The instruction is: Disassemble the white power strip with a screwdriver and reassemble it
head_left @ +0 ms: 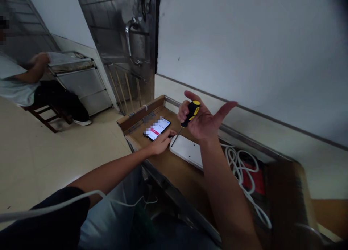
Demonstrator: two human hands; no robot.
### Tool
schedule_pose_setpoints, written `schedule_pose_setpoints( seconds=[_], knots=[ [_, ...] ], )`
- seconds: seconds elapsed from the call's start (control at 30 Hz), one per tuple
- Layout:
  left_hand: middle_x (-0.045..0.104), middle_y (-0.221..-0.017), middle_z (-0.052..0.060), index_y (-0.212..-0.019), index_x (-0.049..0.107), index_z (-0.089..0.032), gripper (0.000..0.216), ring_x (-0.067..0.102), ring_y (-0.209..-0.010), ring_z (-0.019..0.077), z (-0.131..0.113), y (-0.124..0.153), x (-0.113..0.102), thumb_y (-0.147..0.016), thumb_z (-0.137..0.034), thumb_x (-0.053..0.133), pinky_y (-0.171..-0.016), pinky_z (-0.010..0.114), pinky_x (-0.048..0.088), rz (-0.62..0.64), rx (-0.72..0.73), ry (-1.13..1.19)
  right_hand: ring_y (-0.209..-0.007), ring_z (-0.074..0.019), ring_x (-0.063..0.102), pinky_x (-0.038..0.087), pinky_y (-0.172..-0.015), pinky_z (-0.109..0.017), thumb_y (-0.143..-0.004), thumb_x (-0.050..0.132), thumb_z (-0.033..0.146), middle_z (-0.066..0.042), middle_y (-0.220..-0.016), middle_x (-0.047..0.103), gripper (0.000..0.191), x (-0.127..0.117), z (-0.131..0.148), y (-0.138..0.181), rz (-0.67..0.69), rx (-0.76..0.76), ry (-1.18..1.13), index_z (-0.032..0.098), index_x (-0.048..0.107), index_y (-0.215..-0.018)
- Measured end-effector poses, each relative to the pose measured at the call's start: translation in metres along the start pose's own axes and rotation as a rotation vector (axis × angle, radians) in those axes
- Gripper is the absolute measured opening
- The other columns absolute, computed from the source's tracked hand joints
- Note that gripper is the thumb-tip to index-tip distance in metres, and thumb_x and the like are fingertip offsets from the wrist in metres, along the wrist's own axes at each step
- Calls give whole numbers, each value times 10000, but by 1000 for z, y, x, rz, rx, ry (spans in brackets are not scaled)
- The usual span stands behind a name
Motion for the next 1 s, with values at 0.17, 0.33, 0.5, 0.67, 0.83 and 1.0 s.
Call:
schedule_pose_setpoints(
  seconds=[0.17, 0.33, 0.5, 0.67, 0.83, 1.0],
  knots=[
    [693, -1244, 93, -1185, 593, -183, 386, 632, -1215, 249, -5, 1, -1, -825, -155, 459, -1137, 435, 475, 0, -4, -9, -680, -120, 499, 470, -623, -277, -867, 393, 931, -32, -777, 522, 863, 5, -1, 2, 17, 52, -38, 210, 706, -1223],
    [700, -1244, 94, -1191, 594, -185, 379, 633, -1228, 249, -5, 1, -1, -839, -161, 455, -1152, 439, 473, -7, -4, -9, -660, -125, 484, 468, -603, -283, -872, 495, 785, -25, -765, 538, 692, 1, -4, 0, -4, 79, -95, 204, 694, -1192],
    [701, -1268, 102, -1198, 594, -181, 392, 638, -1236, 252, -1, 0, 0, -831, -160, 459, -1162, 456, 475, -10, 0, 2, -677, -131, 501, 473, -606, -287, -852, 549, 669, -26, -781, 567, 623, -3, -6, -1, -23, 84, -108, 183, 671, -1221],
    [702, -1289, 103, -1226, 601, -180, 415, 640, -1242, 251, 2, 0, 1, -835, -163, 463, -1166, 465, 478, -6, -3, 10, -665, -111, 518, 487, -597, -268, -799, 630, 556, -9, -773, 572, 540, -4, -6, -2, -18, 92, -74, 174, 651, -1182],
    [704, -1319, 90, -1249, 613, -193, 456, 622, -1290, 248, 5, 1, 0, -821, -139, 464, -1194, 458, 455, -5, -27, -2, -783, -105, 630, 566, -678, -255, -788, 785, 429, -21, -946, 644, 452, -12, -10, 0, -75, 129, 35, 197, 622, -1140],
    [699, -1348, 88, -1242, 618, -200, 460, 612, -1323, 257, 7, 1, -1, -814, -135, 464, -1217, 468, 437, -9, -44, -17, -749, -50, 624, 537, -667, -202, -747, 869, 311, 29, -1003, 628, 418, -18, 0, 0, -161, 53, 80, 219, 516, -950]
  ],
)
Point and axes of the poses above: each hand's wrist, its own y-axis away from the middle knuckle, its own x-axis out of the palm, z = x × y, the point moved 10 cm from there along -y, towards the middle knuckle
